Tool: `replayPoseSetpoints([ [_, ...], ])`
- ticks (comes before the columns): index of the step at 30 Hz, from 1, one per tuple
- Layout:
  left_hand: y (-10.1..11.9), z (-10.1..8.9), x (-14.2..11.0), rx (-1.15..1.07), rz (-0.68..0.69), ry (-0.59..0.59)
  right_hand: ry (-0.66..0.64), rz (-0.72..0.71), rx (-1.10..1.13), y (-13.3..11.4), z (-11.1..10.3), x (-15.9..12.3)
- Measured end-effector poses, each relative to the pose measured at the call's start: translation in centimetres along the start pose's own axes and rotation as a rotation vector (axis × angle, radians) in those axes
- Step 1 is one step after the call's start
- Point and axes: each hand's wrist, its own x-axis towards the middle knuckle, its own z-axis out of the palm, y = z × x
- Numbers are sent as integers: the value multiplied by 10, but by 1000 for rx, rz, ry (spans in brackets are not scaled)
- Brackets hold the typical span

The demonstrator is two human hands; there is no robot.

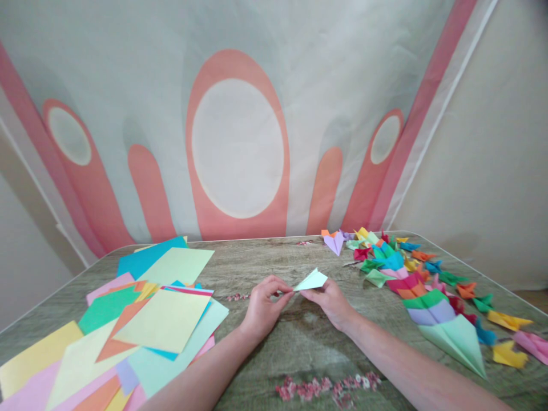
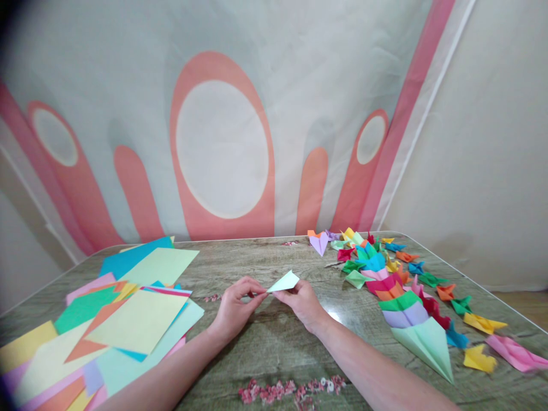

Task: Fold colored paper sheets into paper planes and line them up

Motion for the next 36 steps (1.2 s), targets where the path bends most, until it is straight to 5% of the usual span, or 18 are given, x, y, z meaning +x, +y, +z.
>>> replayPoseSetpoints([
  [10, -2, 5, 1, -468, -385, -243, -246, -18, -118, -6, -3, -5],
  [17, -5, 6, 2, -570, -369, -294, -107, -49, -157, 2, -1, 0],
  [23, -9, 7, 3, -513, -411, -221, -47, -18, -109, 10, -3, 2],
  [36, -6, -1, 7, -579, -468, -232, -157, -71, -196, 7, -4, 1],
])
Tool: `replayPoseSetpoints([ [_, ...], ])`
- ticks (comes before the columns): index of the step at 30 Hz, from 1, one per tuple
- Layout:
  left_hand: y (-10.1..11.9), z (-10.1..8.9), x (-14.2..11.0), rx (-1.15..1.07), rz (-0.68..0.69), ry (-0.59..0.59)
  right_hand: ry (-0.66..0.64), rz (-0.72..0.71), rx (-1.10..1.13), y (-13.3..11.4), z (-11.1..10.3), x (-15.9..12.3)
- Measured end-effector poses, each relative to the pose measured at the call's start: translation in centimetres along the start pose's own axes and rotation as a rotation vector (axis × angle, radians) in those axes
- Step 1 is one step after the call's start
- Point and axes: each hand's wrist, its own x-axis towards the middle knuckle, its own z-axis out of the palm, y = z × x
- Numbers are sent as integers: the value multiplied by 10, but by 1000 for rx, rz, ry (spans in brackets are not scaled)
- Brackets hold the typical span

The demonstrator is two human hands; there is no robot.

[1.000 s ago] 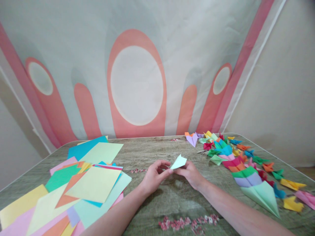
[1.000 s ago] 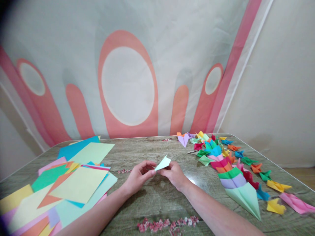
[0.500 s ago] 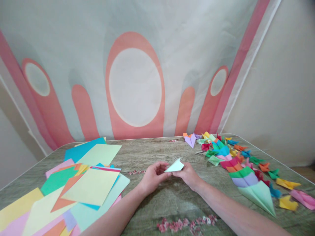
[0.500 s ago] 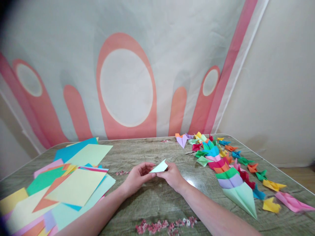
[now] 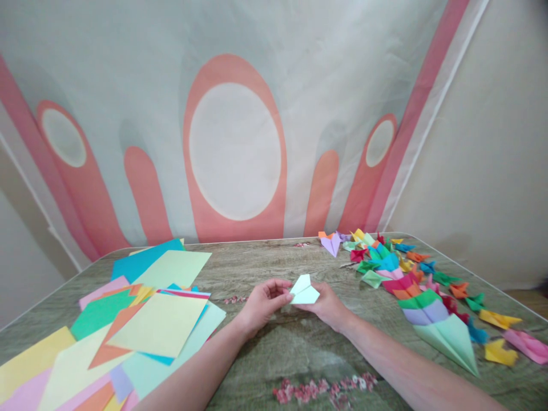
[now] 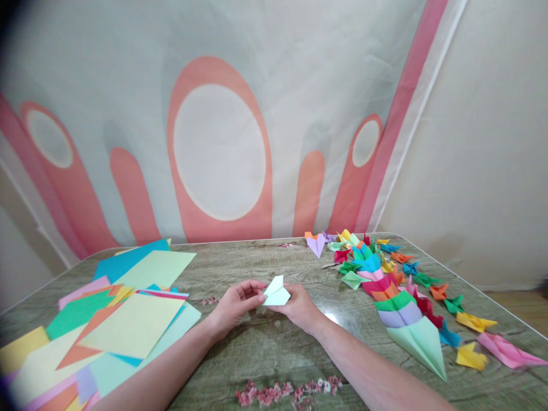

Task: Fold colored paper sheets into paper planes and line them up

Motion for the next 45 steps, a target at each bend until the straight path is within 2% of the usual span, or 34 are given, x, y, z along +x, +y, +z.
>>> replayPoseSetpoints([
  [5, 3, 0, -1, -27, -19, 14, 2, 24, 79, -3, 1, 2],
  [8, 4, 1, -1, -28, 9, 5, 49, 4, 107, -4, 3, 2],
  [16, 0, 3, -1, 60, 36, 97, 147, -191, -259, -16, 15, -10],
  [21, -1, 2, -1, 33, 28, 98, 180, -267, -302, -20, 22, -14],
  [25, 1, 2, -3, 41, 23, 42, 183, -317, -356, -21, 21, -14],
  [30, 1, 3, -4, 44, 25, 31, 188, -310, -355, -20, 17, -13],
  [33, -1, 2, -1, 28, 40, 47, 247, -264, -315, -14, 8, -7],
  [35, -2, 1, 0, 29, 28, 77, 333, -206, -280, -7, -6, 2],
  [40, -2, -1, 1, 51, 14, 64, 689, 37, -116, 20, -57, 34],
  [45, -3, -4, 2, 84, -7, 34, 860, 174, -86, 39, -90, 64],
])
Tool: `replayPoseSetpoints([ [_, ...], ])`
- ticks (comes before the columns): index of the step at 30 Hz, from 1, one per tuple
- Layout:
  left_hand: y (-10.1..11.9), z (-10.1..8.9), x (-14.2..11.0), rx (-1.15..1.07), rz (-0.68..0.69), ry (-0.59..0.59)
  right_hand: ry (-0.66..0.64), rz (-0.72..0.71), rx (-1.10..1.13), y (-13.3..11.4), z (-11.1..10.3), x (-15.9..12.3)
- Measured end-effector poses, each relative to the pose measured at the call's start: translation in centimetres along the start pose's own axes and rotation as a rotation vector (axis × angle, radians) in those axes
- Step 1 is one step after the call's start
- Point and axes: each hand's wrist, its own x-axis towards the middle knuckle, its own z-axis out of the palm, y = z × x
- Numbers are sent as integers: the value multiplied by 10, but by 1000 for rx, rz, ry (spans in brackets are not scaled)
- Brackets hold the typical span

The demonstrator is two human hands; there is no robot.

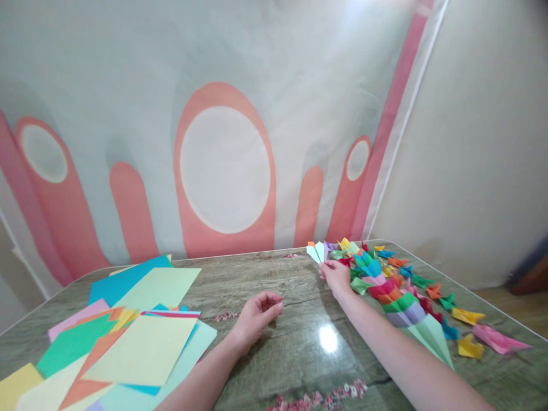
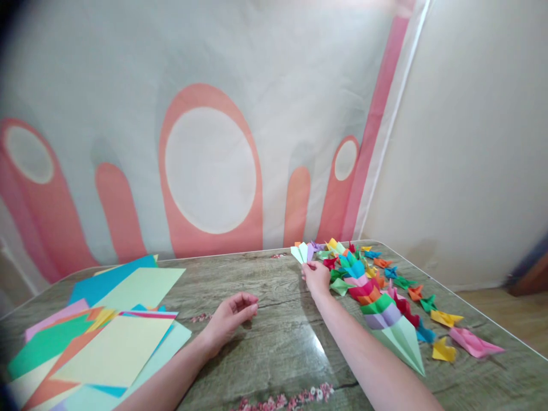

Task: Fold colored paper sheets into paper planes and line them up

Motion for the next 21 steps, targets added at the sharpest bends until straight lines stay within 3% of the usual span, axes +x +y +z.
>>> replayPoseSetpoints([
  [4, 0, -1, 1, 5, -8, -17, 59, 141, -58, 4, 6, 17],
  [11, -2, -3, 3, 1, -18, -37, 1, 285, -192, 8, 9, 27],
  [16, -1, -2, 3, 32, -15, -36, 2, 282, -296, 6, 7, 26],
  [21, 0, -2, 2, 12, -10, -43, 20, 166, -408, -1, 3, 14],
])
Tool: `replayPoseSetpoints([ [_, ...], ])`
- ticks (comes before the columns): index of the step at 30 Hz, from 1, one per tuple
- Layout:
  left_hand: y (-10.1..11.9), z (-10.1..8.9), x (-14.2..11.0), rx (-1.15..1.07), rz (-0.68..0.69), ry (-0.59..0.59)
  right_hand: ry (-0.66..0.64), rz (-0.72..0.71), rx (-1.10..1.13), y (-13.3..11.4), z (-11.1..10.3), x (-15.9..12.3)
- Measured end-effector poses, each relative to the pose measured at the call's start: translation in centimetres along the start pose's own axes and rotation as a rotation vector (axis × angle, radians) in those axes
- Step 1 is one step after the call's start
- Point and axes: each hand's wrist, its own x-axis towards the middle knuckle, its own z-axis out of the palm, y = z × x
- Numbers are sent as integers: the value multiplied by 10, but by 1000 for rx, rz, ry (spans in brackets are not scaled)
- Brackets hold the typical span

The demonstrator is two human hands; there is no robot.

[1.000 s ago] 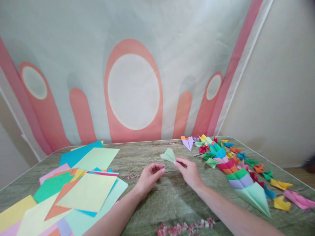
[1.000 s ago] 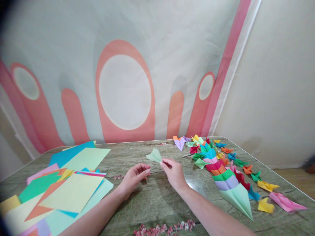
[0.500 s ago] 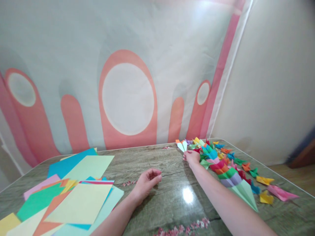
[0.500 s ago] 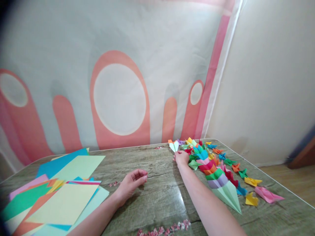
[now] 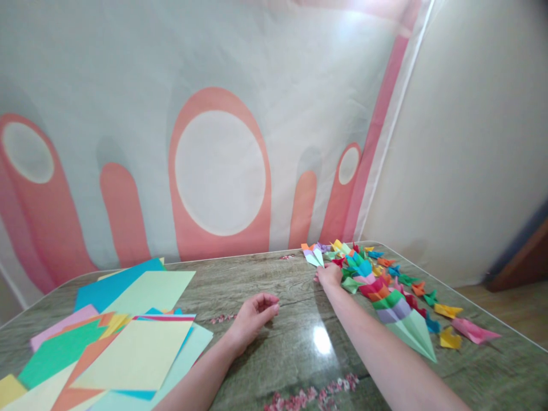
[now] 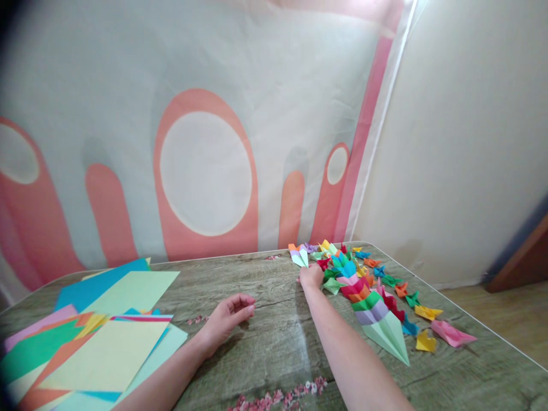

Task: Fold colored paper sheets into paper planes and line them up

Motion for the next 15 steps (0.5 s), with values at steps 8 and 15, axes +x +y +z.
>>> replayPoseSetpoints([
  [8, -6, -1, 2, 26, 19, -21, 136, -397, -51, -3, -9, -34],
  [15, -4, 3, -1, 12, 59, -13, -148, -746, -65, -8, 10, -91],
])
